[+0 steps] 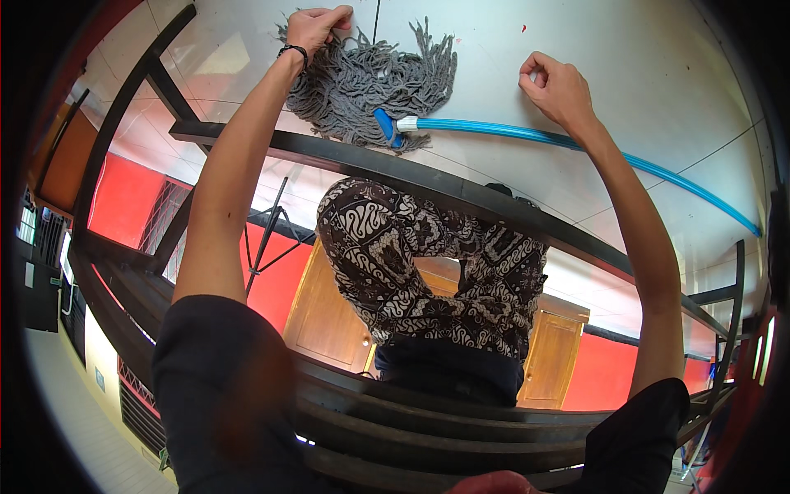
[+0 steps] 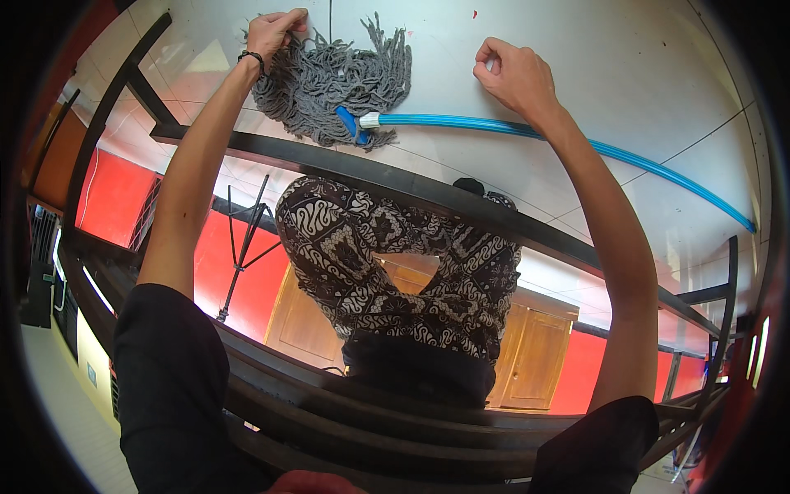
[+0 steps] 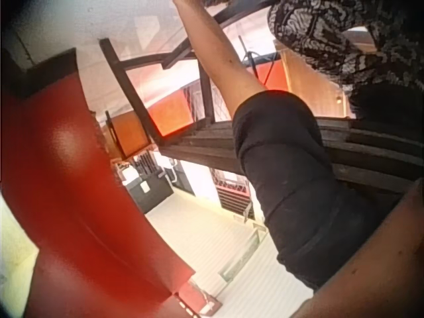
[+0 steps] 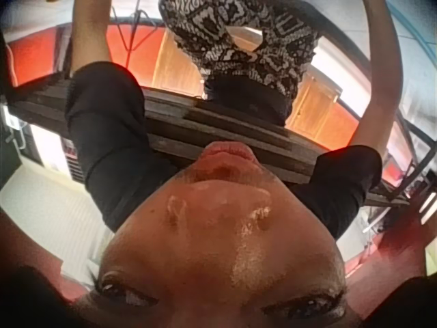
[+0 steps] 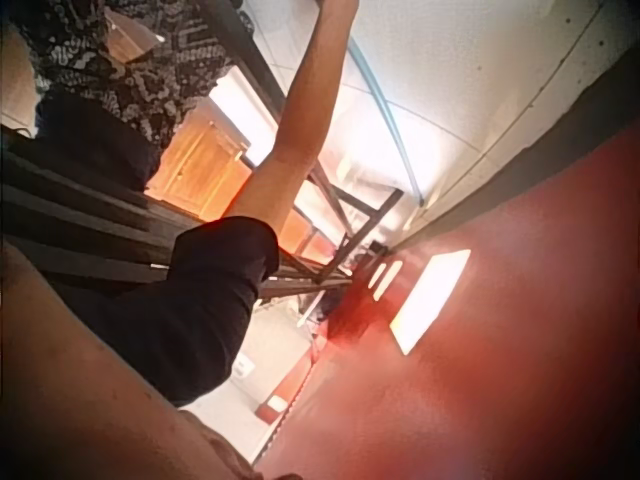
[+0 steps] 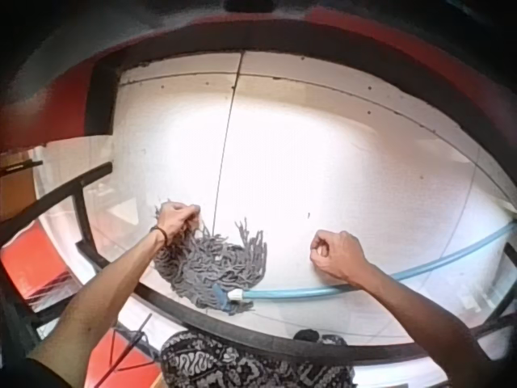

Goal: Mopping a tiled floor and then manually reassembling the mop head onto the mop pole.

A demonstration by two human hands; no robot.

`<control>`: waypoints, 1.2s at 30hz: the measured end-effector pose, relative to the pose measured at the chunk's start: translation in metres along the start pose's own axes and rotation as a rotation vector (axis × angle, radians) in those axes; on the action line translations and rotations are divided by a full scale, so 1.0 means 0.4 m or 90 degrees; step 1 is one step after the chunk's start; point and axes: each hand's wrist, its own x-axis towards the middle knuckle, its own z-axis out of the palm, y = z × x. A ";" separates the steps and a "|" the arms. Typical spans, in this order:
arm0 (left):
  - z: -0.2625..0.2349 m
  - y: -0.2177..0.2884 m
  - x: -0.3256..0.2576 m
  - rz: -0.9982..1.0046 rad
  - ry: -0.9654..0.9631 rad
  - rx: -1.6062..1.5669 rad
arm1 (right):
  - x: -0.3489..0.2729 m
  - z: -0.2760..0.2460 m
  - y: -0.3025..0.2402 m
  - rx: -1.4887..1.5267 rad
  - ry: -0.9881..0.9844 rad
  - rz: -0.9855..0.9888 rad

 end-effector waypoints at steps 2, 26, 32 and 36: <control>0.000 -0.002 0.000 -0.001 -0.002 0.006 | 0.001 0.002 0.002 0.001 0.001 -0.001; 0.002 0.027 -0.031 0.030 -0.027 -0.021 | 0.059 0.012 -0.110 0.029 0.075 -0.030; -0.005 0.018 -0.031 0.043 -0.057 -0.059 | 0.330 0.091 -0.424 -0.020 0.217 -0.162; -0.006 0.025 -0.022 0.025 -0.070 -0.022 | 0.374 0.139 -0.455 -0.106 0.165 -0.125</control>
